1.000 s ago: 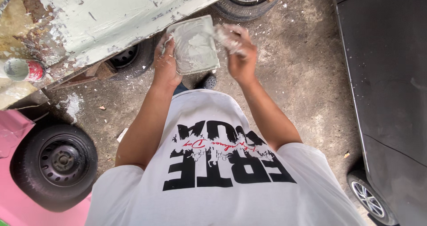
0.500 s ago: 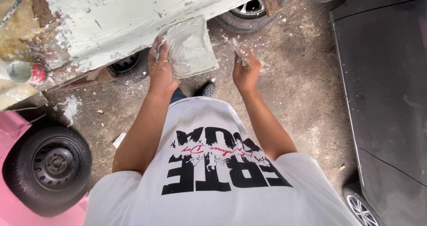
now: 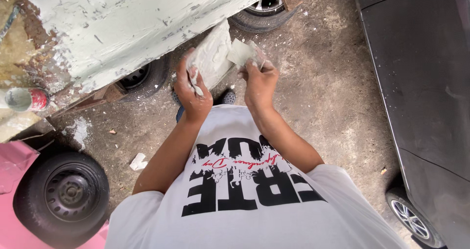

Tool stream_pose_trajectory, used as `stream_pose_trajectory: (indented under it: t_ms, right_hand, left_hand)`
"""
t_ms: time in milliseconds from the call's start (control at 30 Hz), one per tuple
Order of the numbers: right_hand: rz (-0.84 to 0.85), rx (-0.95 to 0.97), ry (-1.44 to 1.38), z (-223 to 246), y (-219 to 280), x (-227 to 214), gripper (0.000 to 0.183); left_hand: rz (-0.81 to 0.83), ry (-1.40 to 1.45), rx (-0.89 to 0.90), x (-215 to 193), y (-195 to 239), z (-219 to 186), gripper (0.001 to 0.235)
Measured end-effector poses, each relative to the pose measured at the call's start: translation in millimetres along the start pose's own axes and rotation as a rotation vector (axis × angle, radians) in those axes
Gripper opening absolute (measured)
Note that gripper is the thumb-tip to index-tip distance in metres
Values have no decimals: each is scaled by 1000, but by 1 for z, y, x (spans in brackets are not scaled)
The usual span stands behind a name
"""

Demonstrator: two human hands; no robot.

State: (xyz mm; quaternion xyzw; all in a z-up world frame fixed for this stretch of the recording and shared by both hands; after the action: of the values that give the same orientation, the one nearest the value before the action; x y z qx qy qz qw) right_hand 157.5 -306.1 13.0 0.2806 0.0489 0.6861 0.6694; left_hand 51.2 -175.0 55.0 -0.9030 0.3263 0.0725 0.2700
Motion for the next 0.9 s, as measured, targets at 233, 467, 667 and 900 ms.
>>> stream_pose_trajectory:
  t_ms: [233,467,667,900]
  right_hand:
    - [98,-47,-76,-8,-13,32,27]
    - [230,152,-231,2,-49,50,35]
    - [238,184,-515,22,-84,23,35]
    - [-81,238,-653,-23,-125,-43,16]
  left_hand:
    - [112,-57,94,-11,6,14,51]
    - [97,-140,-36,-16,-14,45,40]
    - [-8,93,-573,5,-63,89,39]
    - [-30,858,-952,36,-113,144,42]
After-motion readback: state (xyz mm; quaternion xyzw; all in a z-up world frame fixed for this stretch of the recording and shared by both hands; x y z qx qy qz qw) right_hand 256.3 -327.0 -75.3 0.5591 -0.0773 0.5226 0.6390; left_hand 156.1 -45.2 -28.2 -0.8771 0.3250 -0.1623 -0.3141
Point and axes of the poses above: each hand's wrist, its own y-axis away from the middle knuckle, its own x-axis out of the palm, z = x × y, the point moved 1 cm from there along -y, towards the middle knuckle, and after that the axes turned 3 degrees about -z, right-handed, at the moved point
